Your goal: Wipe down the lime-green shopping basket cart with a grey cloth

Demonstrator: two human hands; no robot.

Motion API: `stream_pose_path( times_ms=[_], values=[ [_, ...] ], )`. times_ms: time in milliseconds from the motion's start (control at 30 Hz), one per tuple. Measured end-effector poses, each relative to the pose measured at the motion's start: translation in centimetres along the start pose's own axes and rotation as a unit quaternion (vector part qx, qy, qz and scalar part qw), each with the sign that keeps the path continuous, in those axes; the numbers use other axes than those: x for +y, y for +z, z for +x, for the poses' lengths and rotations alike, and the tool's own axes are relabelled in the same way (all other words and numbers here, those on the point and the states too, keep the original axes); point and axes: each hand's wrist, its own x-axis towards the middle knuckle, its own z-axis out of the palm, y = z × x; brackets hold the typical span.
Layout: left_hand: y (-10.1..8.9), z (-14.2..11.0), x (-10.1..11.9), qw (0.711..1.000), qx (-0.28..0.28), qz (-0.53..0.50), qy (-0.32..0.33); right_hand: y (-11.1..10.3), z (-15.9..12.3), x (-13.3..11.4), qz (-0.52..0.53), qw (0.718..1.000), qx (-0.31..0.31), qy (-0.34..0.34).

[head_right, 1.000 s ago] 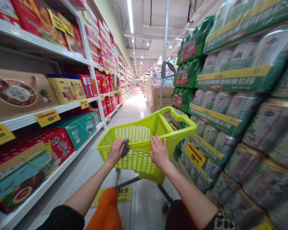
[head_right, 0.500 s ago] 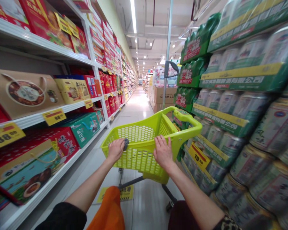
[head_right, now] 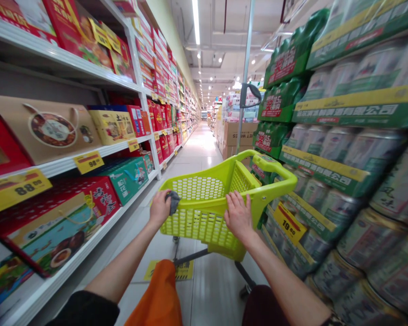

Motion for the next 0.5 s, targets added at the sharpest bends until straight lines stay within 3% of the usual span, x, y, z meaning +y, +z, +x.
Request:
stream_pose_path(
  times_ms=[100,200,267,400,500],
  values=[
    [1.0,-2.0,-0.2,0.995,-0.033,0.076,0.053,0.1,0.0,-0.1,-0.002,1.0,-0.001,-0.002],
    [2.0,-4.1,0.1,0.984,-0.017,0.114,0.134,0.2,0.0,-0.3,-0.009,1.0,0.001,0.009],
    [2.5,-4.7,0.1,0.98,-0.006,0.125,0.152,0.1,0.1,-0.3,-0.012,1.0,-0.001,0.013],
    [3.0,-3.6,-0.9,0.984,0.044,0.124,0.123,-0.2,0.3,-0.4,-0.009,1.0,-0.023,-0.006],
    [3.6,-2.4,-1.5,0.985,0.138,0.087,0.056,-0.3,0.4,-0.6,-0.003,1.0,-0.024,-0.009]
  ],
)
